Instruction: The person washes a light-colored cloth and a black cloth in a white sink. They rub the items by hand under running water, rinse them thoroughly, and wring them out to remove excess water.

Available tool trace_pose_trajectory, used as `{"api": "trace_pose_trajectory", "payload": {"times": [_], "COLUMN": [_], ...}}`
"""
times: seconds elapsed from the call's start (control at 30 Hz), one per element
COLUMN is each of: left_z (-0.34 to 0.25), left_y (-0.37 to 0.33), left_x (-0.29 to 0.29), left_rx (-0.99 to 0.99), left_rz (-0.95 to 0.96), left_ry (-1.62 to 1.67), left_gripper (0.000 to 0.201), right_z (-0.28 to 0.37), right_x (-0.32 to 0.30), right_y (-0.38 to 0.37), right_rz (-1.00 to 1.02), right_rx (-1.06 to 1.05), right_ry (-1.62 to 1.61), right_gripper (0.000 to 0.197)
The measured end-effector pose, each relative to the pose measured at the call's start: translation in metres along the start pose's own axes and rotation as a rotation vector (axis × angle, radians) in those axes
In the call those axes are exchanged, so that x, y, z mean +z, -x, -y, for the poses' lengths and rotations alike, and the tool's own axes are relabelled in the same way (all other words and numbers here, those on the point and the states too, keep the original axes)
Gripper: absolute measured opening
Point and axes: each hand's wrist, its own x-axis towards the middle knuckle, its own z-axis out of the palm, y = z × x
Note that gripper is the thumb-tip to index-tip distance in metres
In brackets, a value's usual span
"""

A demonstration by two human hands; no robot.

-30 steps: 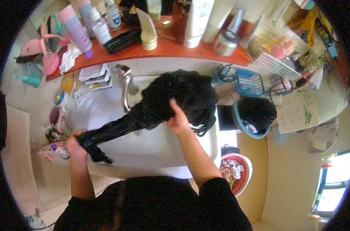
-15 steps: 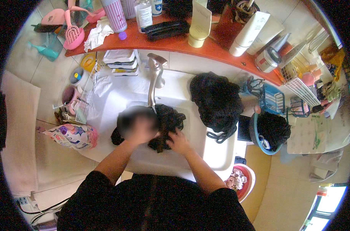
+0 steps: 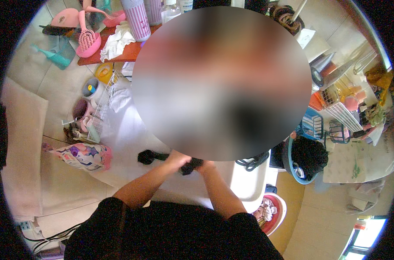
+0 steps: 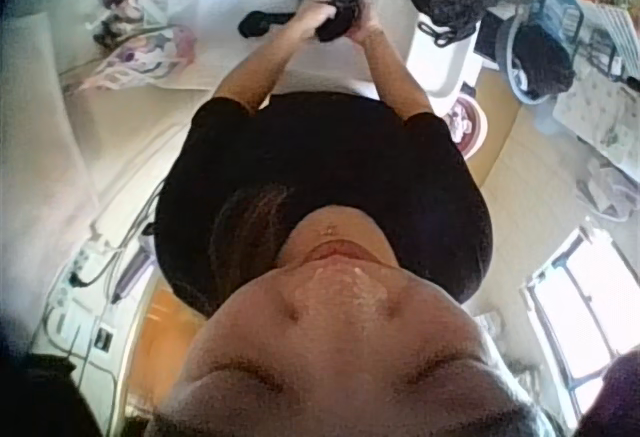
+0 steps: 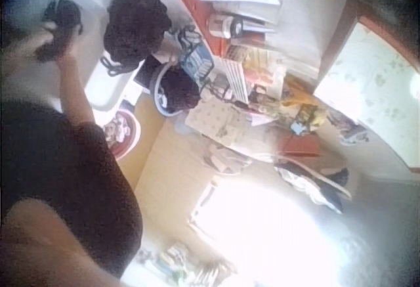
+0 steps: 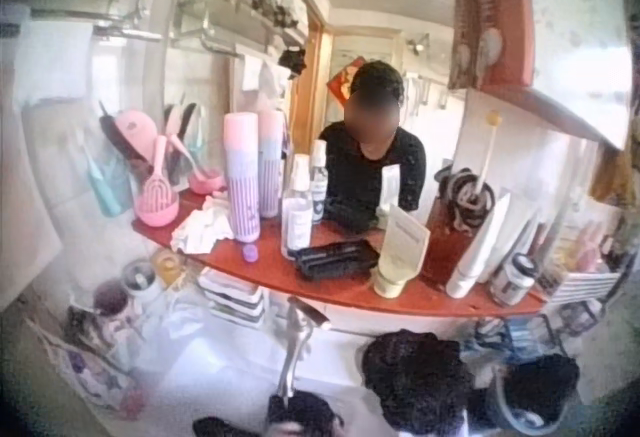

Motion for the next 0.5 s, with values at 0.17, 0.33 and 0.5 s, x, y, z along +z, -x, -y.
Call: {"api": "trace_pose_trajectory", "payload": {"times": [0.17, 0.33, 0.5], "left_z": [-0.051, -0.019, -0.008], "left_y": [0.050, 0.018, 0.005], "left_x": [0.047, 0.010, -0.103], "left_rx": [0.547, 0.833, 0.104], "left_rz": [0.055, -0.419, -0.343], "left_ry": [-0.270, -0.844, -0.809], "left_gripper": [0.013, 0.028, 0.017], "right_z": [-0.006, -0.023, 0.022], "right_x": [0.010, 0.044, 0.050], "right_y": [0.007, 0.017, 0.039], "right_rz": [0.166, 0.055, -0.197], "right_rx": [-0.098, -0.095, -0.226], "right_ry": [-0.037, 0.059, 0.370], "right_gripper": [0.064, 0.056, 0.041]}}
